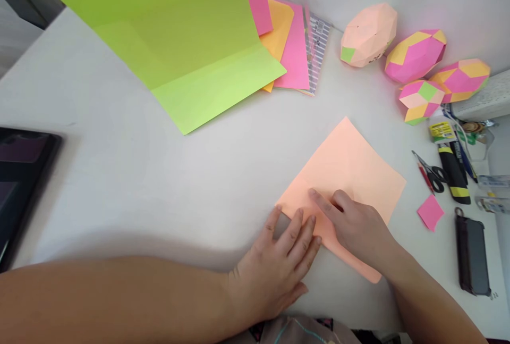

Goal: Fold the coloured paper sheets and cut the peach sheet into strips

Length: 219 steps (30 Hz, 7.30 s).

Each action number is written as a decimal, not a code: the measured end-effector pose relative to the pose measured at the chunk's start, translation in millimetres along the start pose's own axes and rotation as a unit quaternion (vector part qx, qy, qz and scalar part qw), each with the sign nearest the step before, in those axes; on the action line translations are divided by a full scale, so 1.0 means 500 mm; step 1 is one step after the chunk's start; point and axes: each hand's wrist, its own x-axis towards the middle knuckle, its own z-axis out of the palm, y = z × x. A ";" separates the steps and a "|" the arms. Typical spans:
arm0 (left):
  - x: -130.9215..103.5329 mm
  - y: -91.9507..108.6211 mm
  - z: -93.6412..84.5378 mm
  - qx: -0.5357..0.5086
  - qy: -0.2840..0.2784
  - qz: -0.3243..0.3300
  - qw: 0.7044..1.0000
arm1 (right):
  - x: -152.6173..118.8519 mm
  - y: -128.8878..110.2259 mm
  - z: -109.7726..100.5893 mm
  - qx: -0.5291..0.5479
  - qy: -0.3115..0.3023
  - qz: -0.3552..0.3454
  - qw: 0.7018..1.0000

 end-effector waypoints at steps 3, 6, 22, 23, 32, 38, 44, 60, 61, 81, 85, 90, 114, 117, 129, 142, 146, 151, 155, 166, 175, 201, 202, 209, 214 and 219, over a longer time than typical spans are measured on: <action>-0.001 0.003 0.001 0.013 0.004 -0.004 1.000 | 0.000 0.000 -0.001 0.001 -0.002 -0.001 1.000; -0.003 0.008 0.005 0.033 0.005 -0.010 0.999 | -0.002 0.000 0.000 0.001 -0.006 -0.001 1.000; -0.001 0.010 -0.007 0.087 0.004 -0.063 0.994 | -0.001 -0.002 0.002 0.010 -0.007 0.014 1.000; -0.001 0.011 -0.008 0.099 0.008 -0.078 0.992 | -0.001 -0.002 0.002 0.009 -0.009 0.016 1.000; 0.004 0.006 -0.018 0.159 0.001 -0.107 0.981 | -0.005 -0.002 0.007 0.007 0.002 0.017 1.000; 0.013 0.004 -0.020 0.194 0.001 -0.106 0.975 | -0.006 -0.001 0.006 -0.012 -0.009 0.010 1.000; 0.028 -0.058 -0.044 0.129 0.049 -0.016 0.990 | -0.005 -0.002 0.005 -0.021 -0.023 0.009 0.999; 0.059 -0.189 -0.044 -0.012 -0.007 -0.055 0.998 | -0.006 -0.005 0.013 -0.014 -0.025 0.020 0.999; 0.058 -0.189 -0.044 -0.014 -0.013 -0.056 0.998 | -0.006 -0.006 0.013 -0.015 -0.025 0.020 0.999; 0.062 -0.211 -0.054 -0.071 -0.125 -0.085 0.986 | 0.017 -0.116 -0.052 0.013 0.051 -0.010 0.999; 0.062 -0.212 -0.055 -0.074 -0.136 -0.086 0.984 | 0.036 -0.143 -0.027 -0.013 0.054 -0.005 0.998; 0.064 -0.208 -0.062 -0.072 -0.162 -0.091 0.980 | 0.045 -0.143 -0.017 -0.039 0.073 0.001 0.997; -0.033 -0.049 -0.020 0.156 0.031 0.011 0.987 | -0.169 -0.152 -0.005 0.154 0.383 0.488 0.769; -0.051 -0.001 -0.015 0.147 0.065 0.039 0.986 | -0.177 -0.156 0.010 0.203 0.364 0.498 0.761; 0.013 0.000 -0.001 0.188 0.106 0.167 0.962 | -0.200 -0.163 0.045 0.125 0.288 0.510 0.801; 0.020 -0.030 0.035 -0.085 0.047 0.239 0.966 | -0.208 -0.161 0.040 0.091 0.263 0.487 0.828; 0.033 -0.039 0.038 -0.105 0.026 0.244 0.964 | -0.209 -0.161 0.037 0.100 0.256 0.484 0.831; 0.032 -0.035 0.041 -0.131 0.027 0.216 0.967 | -0.210 -0.158 0.038 0.100 0.248 0.480 0.835; 0.027 -0.038 0.041 -0.108 0.002 0.226 0.968 | -0.209 -0.157 0.038 0.101 0.238 0.482 0.837; 0.031 -0.018 0.020 -0.039 -0.009 0.184 0.982 | -0.209 -0.159 0.038 0.067 0.203 0.488 0.846; 0.053 -0.003 0.024 -0.046 0.067 0.179 0.981 | -0.207 -0.159 0.038 0.048 0.203 0.486 0.849; 0.058 -0.021 0.026 -0.051 -0.041 0.290 0.955 | -0.206 -0.162 0.042 0.049 0.196 0.491 0.847; 0.058 -0.021 0.025 -0.049 -0.045 0.294 0.954 | -0.206 -0.162 0.043 0.051 0.196 0.491 0.848; 0.058 -0.014 0.027 -0.051 -0.033 0.280 0.958 | -0.205 -0.162 0.044 0.037 0.184 0.492 0.850; 0.054 -0.014 0.031 -0.046 -0.033 0.277 0.959 | -0.205 -0.161 0.044 0.039 0.186 0.492 0.850; 0.052 -0.017 0.031 -0.050 -0.037 0.273 0.960 | -0.209 -0.165 0.044 0.077 0.208 0.496 0.840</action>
